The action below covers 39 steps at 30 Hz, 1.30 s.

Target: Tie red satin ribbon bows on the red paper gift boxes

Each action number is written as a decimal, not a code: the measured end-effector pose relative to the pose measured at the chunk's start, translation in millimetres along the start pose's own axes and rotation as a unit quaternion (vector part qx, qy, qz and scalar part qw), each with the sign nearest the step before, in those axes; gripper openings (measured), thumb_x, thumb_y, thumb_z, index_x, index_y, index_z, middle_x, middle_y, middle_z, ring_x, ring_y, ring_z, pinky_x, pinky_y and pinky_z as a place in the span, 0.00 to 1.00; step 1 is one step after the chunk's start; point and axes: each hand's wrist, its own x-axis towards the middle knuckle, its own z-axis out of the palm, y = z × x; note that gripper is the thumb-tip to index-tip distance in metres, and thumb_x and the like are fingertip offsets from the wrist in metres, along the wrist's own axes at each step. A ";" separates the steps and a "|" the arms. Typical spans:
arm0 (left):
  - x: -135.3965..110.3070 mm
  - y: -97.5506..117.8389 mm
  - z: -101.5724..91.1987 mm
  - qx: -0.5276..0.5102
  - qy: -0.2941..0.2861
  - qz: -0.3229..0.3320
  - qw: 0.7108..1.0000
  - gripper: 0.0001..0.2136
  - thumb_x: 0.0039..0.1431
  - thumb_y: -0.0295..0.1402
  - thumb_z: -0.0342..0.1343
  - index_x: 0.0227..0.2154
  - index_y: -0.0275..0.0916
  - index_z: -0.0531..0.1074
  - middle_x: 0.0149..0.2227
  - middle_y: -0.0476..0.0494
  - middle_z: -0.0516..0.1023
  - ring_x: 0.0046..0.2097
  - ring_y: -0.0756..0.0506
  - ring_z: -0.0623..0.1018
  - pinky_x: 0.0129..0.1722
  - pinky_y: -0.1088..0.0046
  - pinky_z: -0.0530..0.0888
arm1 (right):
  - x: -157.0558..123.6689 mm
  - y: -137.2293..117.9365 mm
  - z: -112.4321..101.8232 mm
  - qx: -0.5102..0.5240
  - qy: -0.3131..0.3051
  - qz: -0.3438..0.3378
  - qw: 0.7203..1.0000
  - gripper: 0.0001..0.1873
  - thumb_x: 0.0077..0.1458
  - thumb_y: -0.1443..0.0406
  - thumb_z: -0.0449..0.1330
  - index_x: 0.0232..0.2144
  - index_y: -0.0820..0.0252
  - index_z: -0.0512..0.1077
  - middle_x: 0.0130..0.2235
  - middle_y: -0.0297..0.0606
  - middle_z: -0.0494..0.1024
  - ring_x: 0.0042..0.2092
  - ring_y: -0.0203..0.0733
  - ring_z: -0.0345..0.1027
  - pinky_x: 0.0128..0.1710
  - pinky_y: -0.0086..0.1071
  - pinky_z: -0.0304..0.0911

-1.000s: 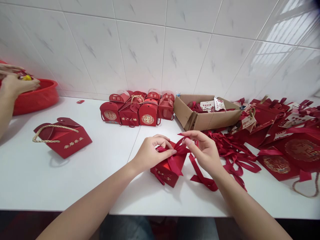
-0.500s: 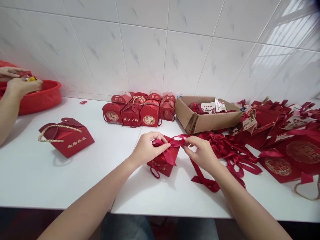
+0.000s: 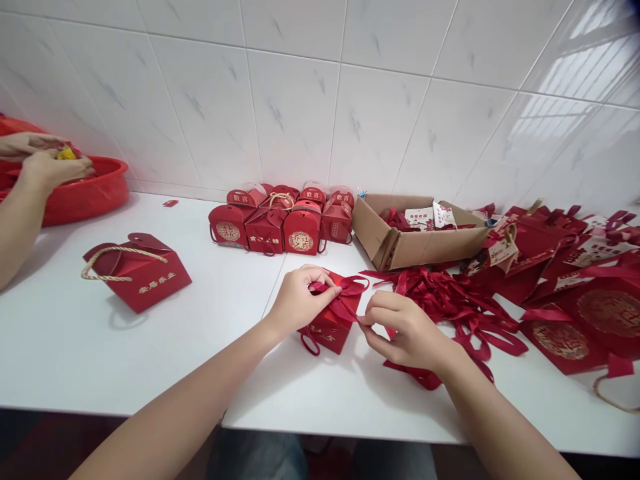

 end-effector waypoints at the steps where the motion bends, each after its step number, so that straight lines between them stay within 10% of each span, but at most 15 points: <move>1: 0.1 0.1 0.2 0.006 0.001 0.002 1.000 0.07 0.50 0.34 0.58 0.21 0.39 0.72 0.33 0.45 0.78 0.40 0.44 0.76 0.40 0.68 0.71 | 0.1 -0.5 -0.2 -0.008 -0.003 -0.004 1.000 0.07 0.51 0.74 0.53 0.26 0.60 0.66 0.25 0.34 0.67 0.29 0.35 0.56 0.28 0.29 0.54; 16: 0.5 1.0 -0.9 0.009 -0.009 0.011 1.000 0.08 0.51 0.35 0.58 0.20 0.38 0.71 0.32 0.44 0.77 0.39 0.44 0.75 0.38 0.69 0.71 | -2.3 0.8 -12.9 0.031 -0.030 0.020 0.999 0.07 0.48 0.75 0.53 0.24 0.59 0.64 0.24 0.32 0.64 0.28 0.34 0.56 0.29 0.29 0.55; 24: 1.6 3.3 -0.3 -0.010 -0.018 0.012 1.000 0.09 0.51 0.34 0.57 0.19 0.38 0.66 0.30 0.46 0.75 0.34 0.47 0.74 0.36 0.70 0.69 | -0.9 -2.4 8.3 0.059 0.024 0.080 0.995 0.28 0.51 0.59 0.62 0.54 0.55 0.61 0.45 0.43 0.69 0.41 0.40 0.66 0.37 0.32 0.67; 29: 1.2 4.5 1.3 -0.017 -0.006 0.026 1.000 0.10 0.50 0.33 0.57 0.18 0.38 0.64 0.28 0.47 0.75 0.34 0.46 0.73 0.36 0.70 0.69 | -0.4 -2.4 27.0 0.029 0.091 0.017 0.995 0.09 0.56 0.66 0.58 0.39 0.55 0.75 0.36 0.39 0.71 0.33 0.34 0.67 0.31 0.28 0.65; 39: 1.4 4.6 0.1 -0.023 0.002 0.036 0.999 0.15 0.51 0.33 0.57 0.16 0.39 0.58 0.27 0.46 0.75 0.36 0.45 0.75 0.34 0.71 0.69 | -2.4 -5.8 27.6 0.077 0.130 -0.002 0.988 0.08 0.54 0.70 0.59 0.33 0.57 0.77 0.26 0.34 0.68 0.27 0.32 0.62 0.28 0.28 0.62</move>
